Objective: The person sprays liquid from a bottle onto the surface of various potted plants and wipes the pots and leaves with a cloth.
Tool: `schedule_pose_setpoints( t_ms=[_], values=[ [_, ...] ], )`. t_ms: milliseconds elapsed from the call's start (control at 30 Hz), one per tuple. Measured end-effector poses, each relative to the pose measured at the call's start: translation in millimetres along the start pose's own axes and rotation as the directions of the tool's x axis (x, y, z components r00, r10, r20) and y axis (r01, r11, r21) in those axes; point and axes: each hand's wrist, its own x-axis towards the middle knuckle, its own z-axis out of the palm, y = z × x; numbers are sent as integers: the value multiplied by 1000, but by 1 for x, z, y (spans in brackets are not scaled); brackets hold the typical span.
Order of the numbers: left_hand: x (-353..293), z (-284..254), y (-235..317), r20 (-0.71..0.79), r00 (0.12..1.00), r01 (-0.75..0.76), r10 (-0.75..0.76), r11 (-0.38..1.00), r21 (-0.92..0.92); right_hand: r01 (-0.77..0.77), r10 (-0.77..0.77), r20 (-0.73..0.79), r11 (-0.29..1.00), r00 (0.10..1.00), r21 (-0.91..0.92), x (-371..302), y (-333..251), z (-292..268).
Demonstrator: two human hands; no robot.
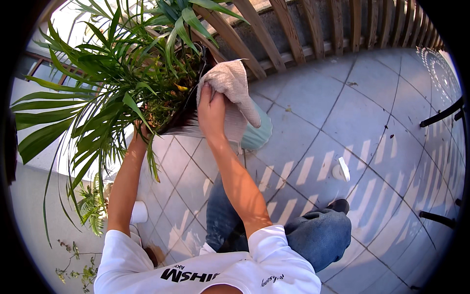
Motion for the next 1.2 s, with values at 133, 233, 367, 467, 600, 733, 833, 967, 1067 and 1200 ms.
schedule_pose_setpoints(
  t_ms=[133,233,367,467,600,733,833,967,1067,1200],
  values=[
    [8,6,-11,22,1000,-11,11,1000,1,-19,45,292,996,955,-90,51,17,-29],
    [7,-2,-17,30,999,-12,12,1000,2,125,-90,212,979,973,-160,40,49,-31],
    [12,-1,-27,50,998,-41,39,999,35,109,-81,105,946,991,-306,8,105,-63],
    [17,-2,-38,50,997,-64,62,997,47,18,-2,44,933,999,-360,-14,156,-95],
    [19,-15,-52,47,996,-83,79,993,83,-172,198,45,927,979,-332,-49,212,-126],
    [28,-13,-62,61,992,-112,107,989,92,-351,317,-151,849,936,-396,-61,280,-174],
    [38,-5,-70,82,985,-157,151,984,79,-464,403,-230,796,886,-390,-66,328,-220],
    [50,6,-61,72,968,-242,241,970,4,-542,452,-309,764,837,-350,-22,338,-229],
    [16,15,-62,12,995,-95,96,994,-45,-694,736,-348,671,580,262,-58,307,-203],
    [1,56,-4,-59,998,-11,-3,974,-225,-506,742,-464,670,484,544,-44,197,-117]
  ],
)
